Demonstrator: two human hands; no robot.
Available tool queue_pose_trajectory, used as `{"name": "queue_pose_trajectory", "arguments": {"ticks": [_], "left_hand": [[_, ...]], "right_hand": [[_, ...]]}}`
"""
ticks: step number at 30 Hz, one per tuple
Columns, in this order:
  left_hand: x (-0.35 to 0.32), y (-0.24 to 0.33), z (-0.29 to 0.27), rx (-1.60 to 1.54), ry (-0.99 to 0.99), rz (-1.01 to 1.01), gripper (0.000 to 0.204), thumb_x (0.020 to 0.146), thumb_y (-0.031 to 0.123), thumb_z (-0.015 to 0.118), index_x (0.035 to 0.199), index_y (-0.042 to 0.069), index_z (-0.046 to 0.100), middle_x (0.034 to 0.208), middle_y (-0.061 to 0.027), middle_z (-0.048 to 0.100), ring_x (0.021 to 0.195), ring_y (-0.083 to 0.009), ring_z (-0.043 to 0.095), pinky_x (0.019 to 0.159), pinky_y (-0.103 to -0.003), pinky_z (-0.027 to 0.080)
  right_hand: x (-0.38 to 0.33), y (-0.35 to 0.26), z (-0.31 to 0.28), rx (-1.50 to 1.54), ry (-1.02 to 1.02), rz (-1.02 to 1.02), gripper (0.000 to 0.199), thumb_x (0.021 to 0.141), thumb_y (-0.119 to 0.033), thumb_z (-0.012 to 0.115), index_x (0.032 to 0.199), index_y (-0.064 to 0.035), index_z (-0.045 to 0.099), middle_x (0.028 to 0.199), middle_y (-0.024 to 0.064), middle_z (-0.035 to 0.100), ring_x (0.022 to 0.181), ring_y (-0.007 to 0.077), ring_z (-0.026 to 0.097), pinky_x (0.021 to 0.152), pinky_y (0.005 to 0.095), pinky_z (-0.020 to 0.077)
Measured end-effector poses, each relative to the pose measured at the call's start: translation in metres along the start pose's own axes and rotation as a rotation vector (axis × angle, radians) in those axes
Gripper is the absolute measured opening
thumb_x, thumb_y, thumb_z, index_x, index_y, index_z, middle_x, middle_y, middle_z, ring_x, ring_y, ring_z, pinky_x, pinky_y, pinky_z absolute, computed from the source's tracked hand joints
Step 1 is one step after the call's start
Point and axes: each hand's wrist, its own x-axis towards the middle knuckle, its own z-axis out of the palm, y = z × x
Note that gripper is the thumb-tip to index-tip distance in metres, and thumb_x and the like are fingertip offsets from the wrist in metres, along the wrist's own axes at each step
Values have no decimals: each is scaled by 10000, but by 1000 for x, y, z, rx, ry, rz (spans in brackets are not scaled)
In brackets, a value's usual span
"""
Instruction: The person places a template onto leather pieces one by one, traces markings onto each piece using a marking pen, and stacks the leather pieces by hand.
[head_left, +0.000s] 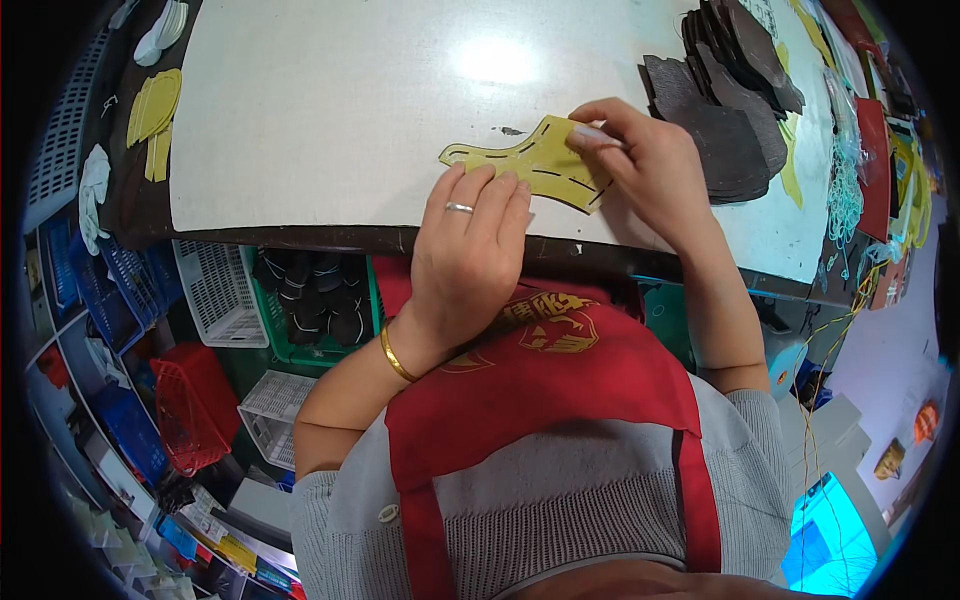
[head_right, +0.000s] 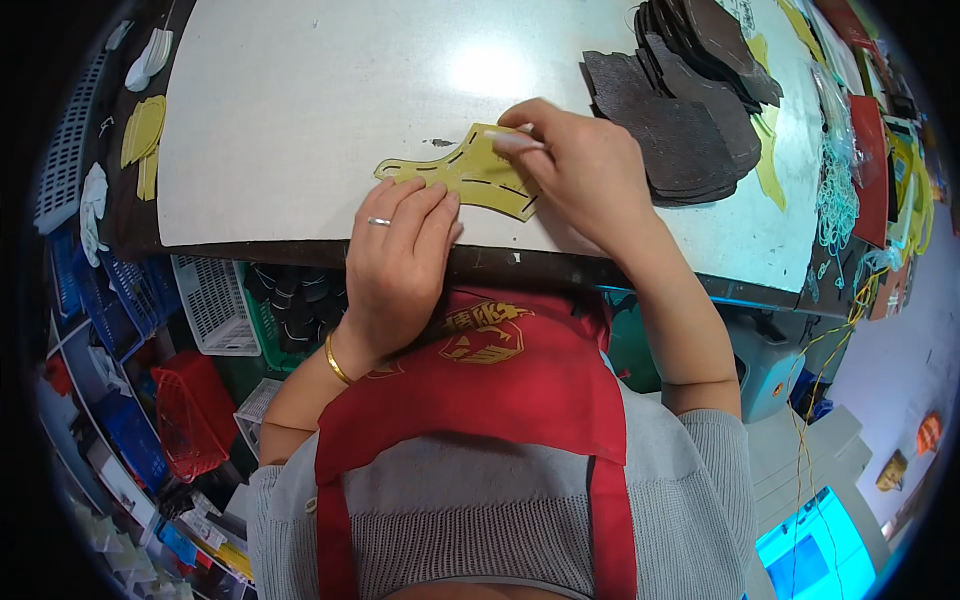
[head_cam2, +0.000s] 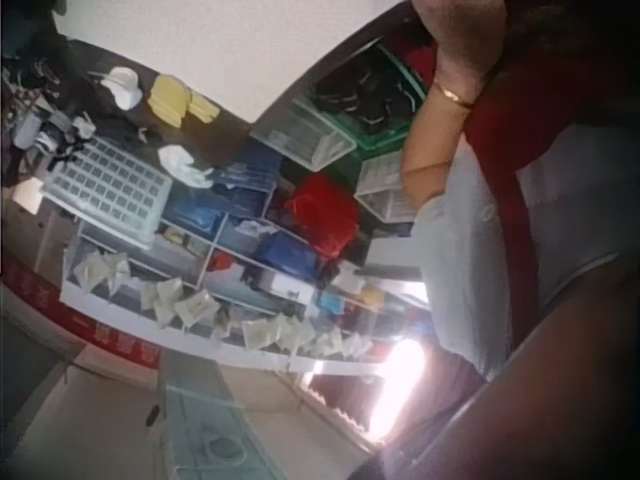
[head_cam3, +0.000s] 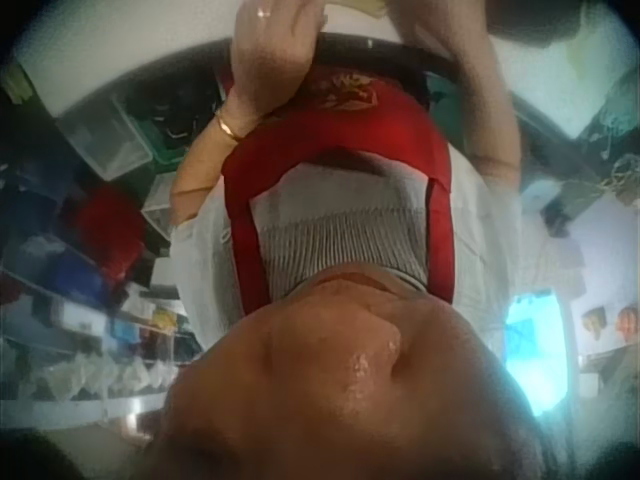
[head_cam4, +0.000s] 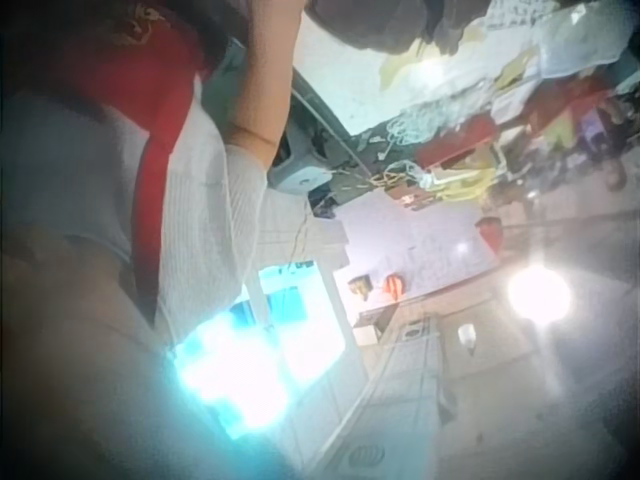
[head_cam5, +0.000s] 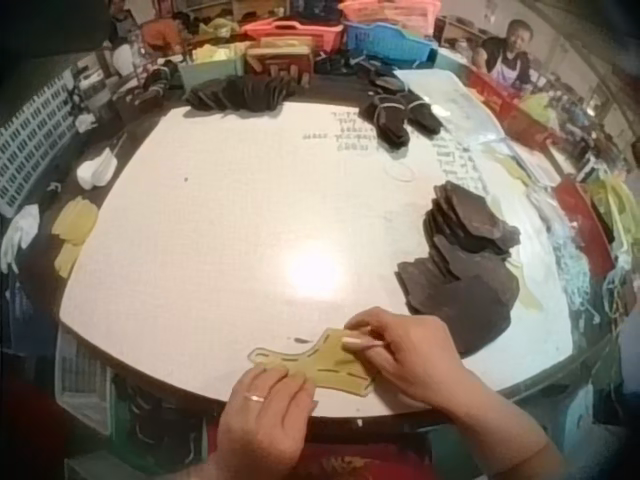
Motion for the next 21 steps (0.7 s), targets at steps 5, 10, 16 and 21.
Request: {"name": "queue_pose_trajectory", "arguments": {"ticks": [5, 10, 16, 21], "left_hand": [[12, -7, -8, 5, -77, 16, 302, 786, 64, 719, 1084, 21, 721, 1000, -86, 658, 945, -267, 652, 805, -350, 568], [15, -5, -7, 37, -74, 69, 370, 768, 103, 685, 1133, 73, 733, 1008, -54, 647, 907, -228, 641, 747, -300, 573], [10, 4, -4, 119, -99, 133, 393, 804, 143, 674, 1175, 22, 718, 1089, -87, 647, 979, -261, 627, 905, -421, 570], [5, 12, -2, 159, -202, 118, 422, 865, 233, 702, 1214, -4, 690, 1163, -121, 628, 1064, -289, 607, 1019, -550, 498]], "right_hand": [[-1, 21, -8, 146, 2, 113, 221, 885, -291, 767, 980, -93, 745, 826, 102, 740, 738, 283, 720, 674, 373, 551], [-5, 15, -3, -48, 116, -8, 219, 883, -305, 767, 949, -98, 745, 795, 98, 719, 710, 303, 699, 653, 396, 539], [-3, 10, -7, -185, 167, -77, 189, 905, -293, 739, 945, -109, 726, 868, 85, 701, 768, 305, 692, 655, 401, 529], [15, -4, -31, -200, 387, -477, 229, 1014, -291, 571, 984, -117, 717, 854, 80, 687, 772, 270, 695, 651, 376, 524]]}}
